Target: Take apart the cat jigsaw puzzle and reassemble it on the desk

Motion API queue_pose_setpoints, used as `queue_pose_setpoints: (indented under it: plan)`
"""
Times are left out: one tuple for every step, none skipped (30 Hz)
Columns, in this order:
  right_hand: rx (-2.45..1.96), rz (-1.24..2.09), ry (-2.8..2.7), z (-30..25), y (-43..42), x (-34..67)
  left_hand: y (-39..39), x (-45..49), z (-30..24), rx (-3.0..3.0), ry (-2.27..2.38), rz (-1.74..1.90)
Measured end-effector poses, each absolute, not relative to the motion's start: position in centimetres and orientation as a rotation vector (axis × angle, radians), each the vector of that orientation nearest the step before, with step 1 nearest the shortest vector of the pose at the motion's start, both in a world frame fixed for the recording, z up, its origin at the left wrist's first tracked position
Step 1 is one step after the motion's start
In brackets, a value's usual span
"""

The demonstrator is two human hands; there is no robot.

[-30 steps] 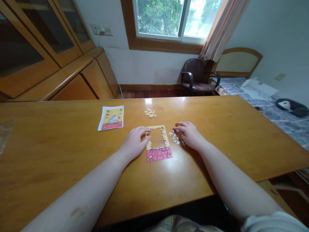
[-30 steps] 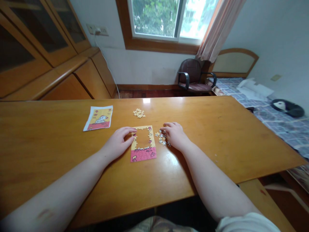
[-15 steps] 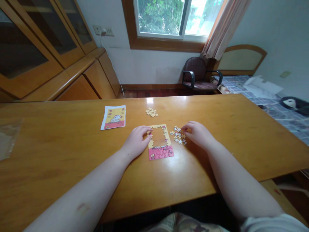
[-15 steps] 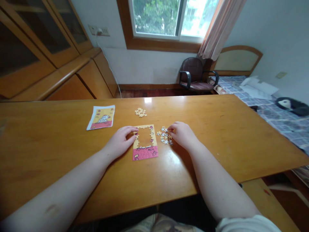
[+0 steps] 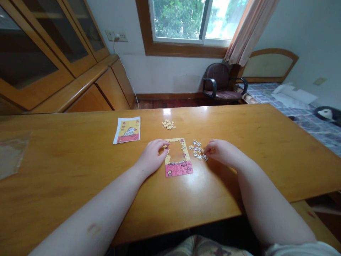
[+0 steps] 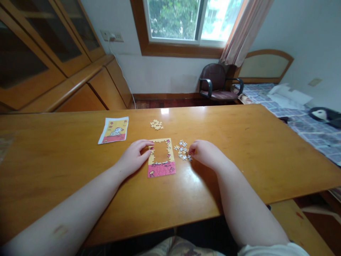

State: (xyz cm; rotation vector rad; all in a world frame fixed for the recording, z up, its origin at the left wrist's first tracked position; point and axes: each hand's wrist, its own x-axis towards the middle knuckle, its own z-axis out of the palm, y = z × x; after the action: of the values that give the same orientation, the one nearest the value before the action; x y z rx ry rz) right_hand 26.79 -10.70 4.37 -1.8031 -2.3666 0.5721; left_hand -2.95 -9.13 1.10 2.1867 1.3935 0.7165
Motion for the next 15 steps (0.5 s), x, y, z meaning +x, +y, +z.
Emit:
queue_pose_setpoints:
  plan:
    - [-1.826,0.586,-2.37,4.4,-10.84,26.79,-9.15,-2.94,1.13,2.186,1.394,0.716]
    - [-1.858,0.587,-2.369,4.4,-10.96,26.79,-9.18,-2.92,1.16,2.186,1.394,0.716]
    - [-1.886,0.581,-2.368,4.39,-11.05,26.76,-9.21,-2.9,1.18,2.185,1.393,0.715]
    - [-1.901,0.571,-2.369,4.36,-11.12,26.72,-9.25,-2.88,1.21,2.184,1.393,0.716]
    - [-1.904,0.558,-2.371,4.33,-11.18,26.65,-9.28,-2.86,1.24,2.182,1.394,0.718]
    - [-1.896,0.545,-2.375,4.3,-11.22,26.56,-9.3,-2.85,1.26,2.181,1.395,0.721]
    - [-1.882,0.534,-2.382,4.28,-11.25,26.45,-9.32,-2.84,1.27,2.179,1.396,0.723]
    - [-1.863,0.522,-2.389,4.27,-11.28,26.34,-9.33,-2.84,1.28,2.178,1.397,0.723]
    - [-1.841,0.511,-2.398,4.28,-11.3,26.23,-9.34,-2.84,1.28,2.178,1.397,0.723]
    - [-1.814,0.505,-2.41,4.31,-11.32,26.14,-9.33,-2.86,1.26,2.179,1.396,0.723]
    - [-1.782,0.507,-2.425,4.35,-11.34,26.05,-9.32,-2.88,1.24,2.18,1.397,0.72]
    - [-1.748,0.517,-2.439,4.41,-11.36,25.99,-9.31,-2.91,1.21,2.181,1.397,0.716]
    - [-1.722,0.53,-2.45,4.47,-11.36,25.97,-9.3,-2.93,1.17,2.182,1.399,0.711]
    - [-1.713,0.54,-2.453,4.52,-11.35,25.97,-9.29,-2.96,1.15,2.182,1.402,0.707]
    - [-1.723,0.538,-2.447,4.54,-11.32,26.02,-9.28,-2.98,1.12,2.181,1.404,0.704]
